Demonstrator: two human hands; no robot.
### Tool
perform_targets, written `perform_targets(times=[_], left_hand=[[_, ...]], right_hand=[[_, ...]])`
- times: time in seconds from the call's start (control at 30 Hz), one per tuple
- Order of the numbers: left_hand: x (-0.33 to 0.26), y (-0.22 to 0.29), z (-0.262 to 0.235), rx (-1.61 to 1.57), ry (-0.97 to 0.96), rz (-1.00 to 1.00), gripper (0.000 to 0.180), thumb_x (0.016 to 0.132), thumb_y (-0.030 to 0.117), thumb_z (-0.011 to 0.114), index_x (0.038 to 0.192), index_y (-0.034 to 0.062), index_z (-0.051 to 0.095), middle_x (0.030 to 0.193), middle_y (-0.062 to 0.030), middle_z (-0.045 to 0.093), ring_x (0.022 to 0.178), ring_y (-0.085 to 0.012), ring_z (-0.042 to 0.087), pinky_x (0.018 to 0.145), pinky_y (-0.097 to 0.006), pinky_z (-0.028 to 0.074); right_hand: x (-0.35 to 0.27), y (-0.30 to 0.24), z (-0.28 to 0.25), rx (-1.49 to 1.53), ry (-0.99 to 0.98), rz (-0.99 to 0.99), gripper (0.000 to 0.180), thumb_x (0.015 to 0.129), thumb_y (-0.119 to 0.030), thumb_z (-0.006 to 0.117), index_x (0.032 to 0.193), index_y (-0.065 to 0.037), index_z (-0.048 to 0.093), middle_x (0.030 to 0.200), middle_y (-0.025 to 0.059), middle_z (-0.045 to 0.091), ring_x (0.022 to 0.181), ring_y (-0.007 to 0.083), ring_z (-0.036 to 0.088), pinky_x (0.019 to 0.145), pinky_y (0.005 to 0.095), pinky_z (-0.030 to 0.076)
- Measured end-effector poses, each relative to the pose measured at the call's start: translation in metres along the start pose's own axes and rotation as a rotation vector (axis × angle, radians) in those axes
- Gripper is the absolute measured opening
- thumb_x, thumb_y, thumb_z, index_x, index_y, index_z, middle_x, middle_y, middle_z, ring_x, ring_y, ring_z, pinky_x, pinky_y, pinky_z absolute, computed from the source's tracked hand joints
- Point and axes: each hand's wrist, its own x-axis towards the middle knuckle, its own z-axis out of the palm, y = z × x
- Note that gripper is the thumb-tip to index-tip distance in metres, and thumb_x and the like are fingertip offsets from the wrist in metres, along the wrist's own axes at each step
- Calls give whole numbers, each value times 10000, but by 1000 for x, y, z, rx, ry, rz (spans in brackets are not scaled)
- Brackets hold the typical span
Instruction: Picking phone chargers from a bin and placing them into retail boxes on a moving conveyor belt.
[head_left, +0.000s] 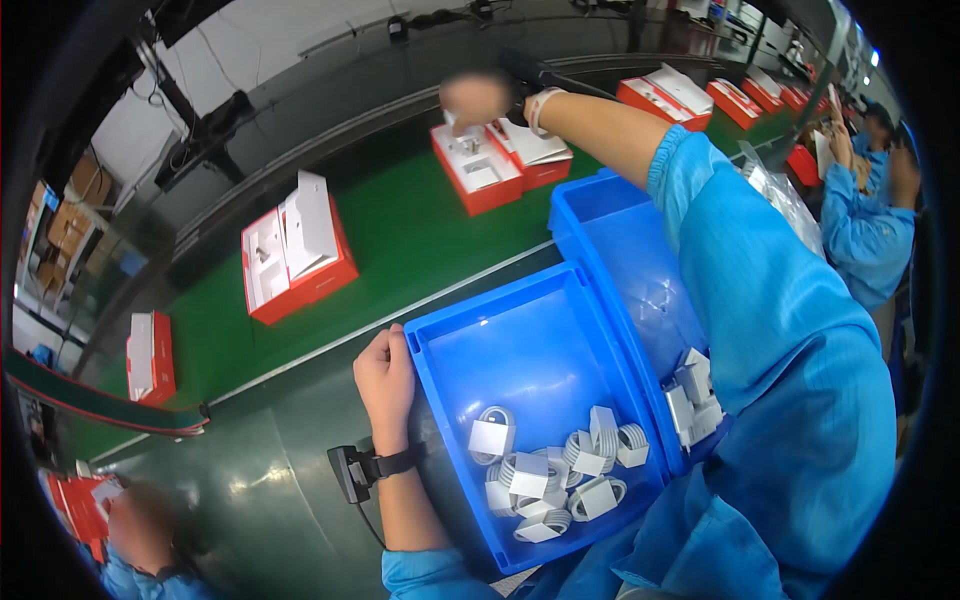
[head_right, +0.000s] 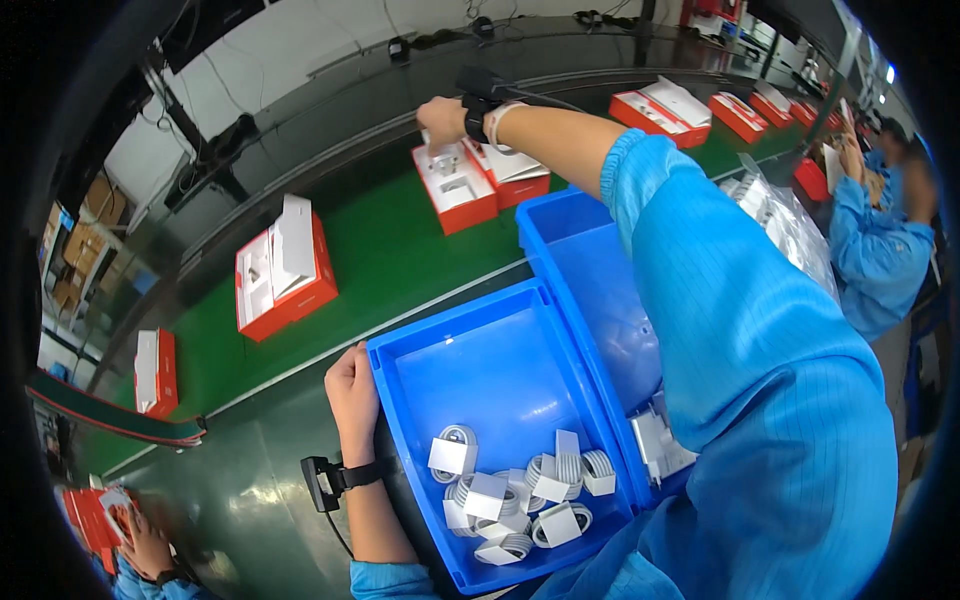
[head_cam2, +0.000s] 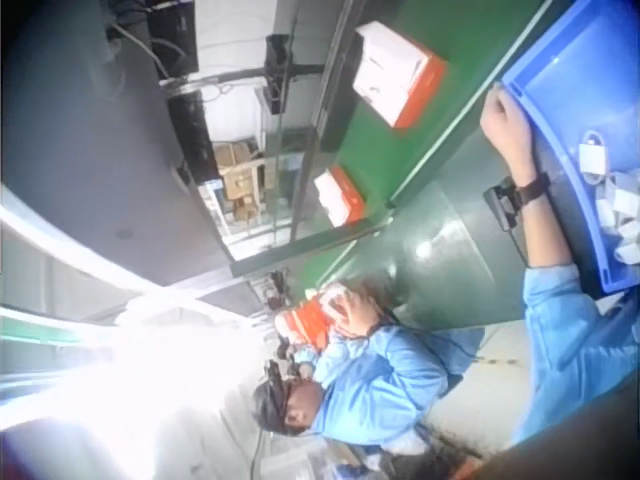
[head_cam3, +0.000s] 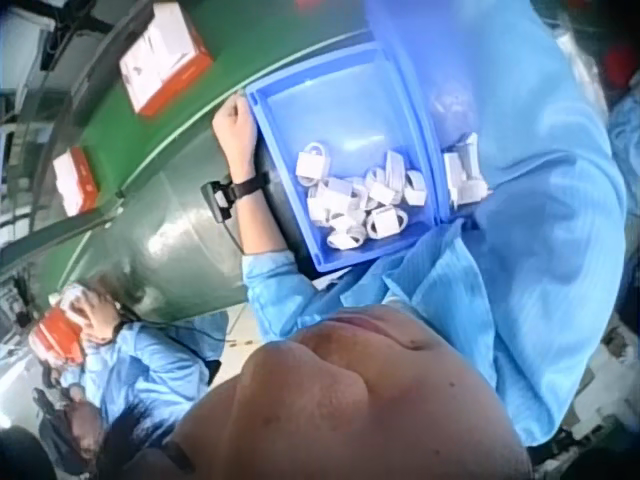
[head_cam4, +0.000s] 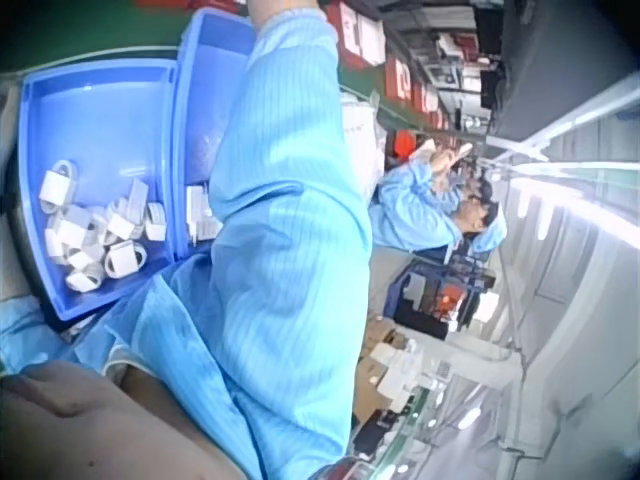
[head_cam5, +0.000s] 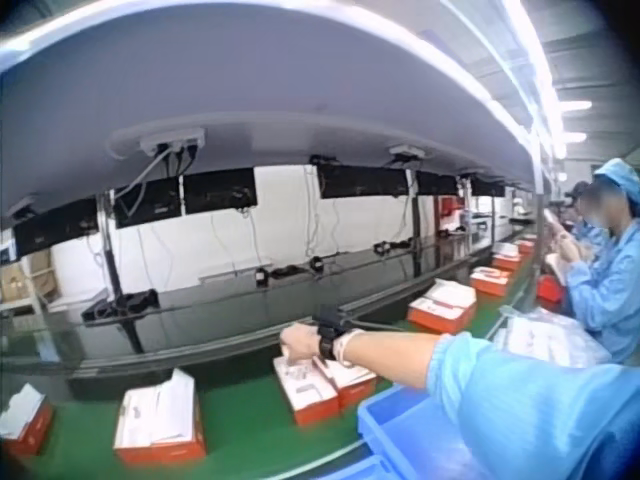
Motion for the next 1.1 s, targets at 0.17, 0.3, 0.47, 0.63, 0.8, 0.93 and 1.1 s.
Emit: perform_targets(times=[0.17, 0.3, 0.47, 0.63, 0.8, 0.93, 1.1], left_hand=[[-3, -9, -10, 24, 33, -27, 408, 968, 235, 516, 671, -42, 471, 531, -90, 355, 532, -115, 337, 498, -338, 319], [1, -9, -7, 17, 24, -31, 409, 975, 234, 510, 671, -36, 469, 535, -79, 360, 548, -111, 320, 500, -331, 319], [0, -9, -4, -25, 19, -46, 415, 986, 243, 505, 678, -34, 478, 538, -61, 370, 555, -100, 326, 502, -313, 319], [0, -15, -2, -51, 13, -54, 418, 988, 244, 502, 676, -33, 468, 539, -53, 361, 558, -95, 324, 501, -309, 313], [-2, -20, -4, -31, 28, -27, 420, 986, 246, 504, 676, -33, 454, 545, -52, 353, 563, -96, 322, 506, -310, 313], [1, -14, -3, -22, 18, -28, 412, 984, 237, 502, 678, -35, 456, 548, -56, 359, 564, -97, 323, 510, -312, 317], [1, -15, -1, -34, 12, -36, 402, 983, 226, 502, 682, -38, 461, 548, -57, 364, 564, -97, 324, 512, -314, 322]], right_hand=[[6, -15, 25, 97, -69, 100, 554, 677, -305, 769, 1124, 2, 661, 1046, 226, 678, 952, 347, 666, 855, 401, 528], [10, -1, 33, 49, -13, 51, 560, 686, -301, 777, 1131, 16, 651, 1060, 230, 672, 975, 363, 655, 848, 412, 527], [6, 16, 36, 7, 41, 82, 466, 633, -339, 811, 963, -25, 709, 955, 183, 699, 921, 343, 672, 818, 420, 540], [-8, 21, 54, 7, 51, 61, 431, 739, -278, 756, 1072, -18, 676, 959, 182, 686, 925, 360, 656, 840, 417, 524], [-18, 15, 59, 60, 27, 91, 299, 767, -248, 731, 955, -20, 687, 894, 159, 690, 880, 326, 666, 792, 415, 525], [-30, 36, 52, 152, 19, 78, 231, 777, -200, 699, 937, -35, 678, 842, 134, 693, 832, 304, 669, 746, 397, 522], [-46, 49, 58, 173, 18, -26, 198, 773, -139, 669, 944, -41, 653, 841, 120, 685, 817, 300, 656, 731, 389, 508]])
